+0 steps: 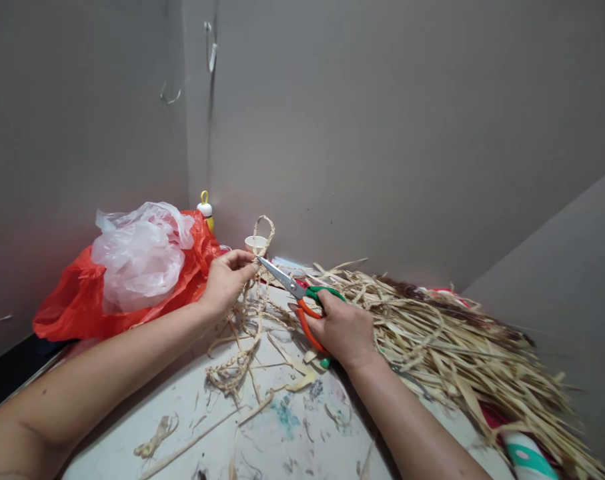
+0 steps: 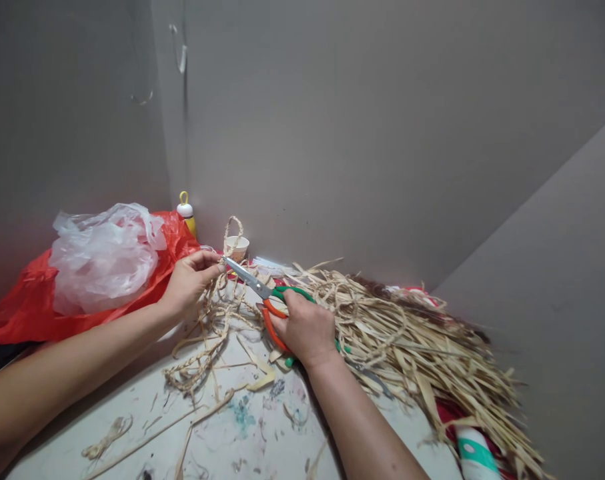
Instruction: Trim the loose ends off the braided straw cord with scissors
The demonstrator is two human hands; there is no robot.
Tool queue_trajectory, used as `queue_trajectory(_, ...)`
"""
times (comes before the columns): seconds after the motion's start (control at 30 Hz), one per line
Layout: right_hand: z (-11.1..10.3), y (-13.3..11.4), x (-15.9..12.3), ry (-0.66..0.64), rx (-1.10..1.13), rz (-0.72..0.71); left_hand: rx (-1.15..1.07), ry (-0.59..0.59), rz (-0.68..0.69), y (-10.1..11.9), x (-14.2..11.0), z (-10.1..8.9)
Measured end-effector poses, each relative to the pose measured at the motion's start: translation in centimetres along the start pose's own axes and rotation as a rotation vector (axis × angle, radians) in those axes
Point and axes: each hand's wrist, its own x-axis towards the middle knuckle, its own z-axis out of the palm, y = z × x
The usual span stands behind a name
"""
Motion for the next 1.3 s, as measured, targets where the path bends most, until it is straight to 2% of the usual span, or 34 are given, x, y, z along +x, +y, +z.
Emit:
queue_trajectory(0.23, -0.6, -0.2, 0.4, -0.078, 0.028, -0.002, -0.026, 0.003, -0.023, -0.2, -0.1, 0.0)
queue_trajectory(0.6, -0.6, -0.3, 0.4, 0.011, -0.108, -0.033, -0.017, 0.035, -0.06, -0.7, 0.1, 0.0)
queue_trajectory(1.07, -0.4, -0.6, 0.3, -0.017, -0.092, -0.027, -0.031, 0.062, -0.066, -1.3, 0.0, 0.1)
queue_trajectory(1.3, -0.5, -1.1, 0.1, -0.068, -0.09, 0.038, -0.067, 0.065, -0.038, -1.6, 0.0, 0.1)
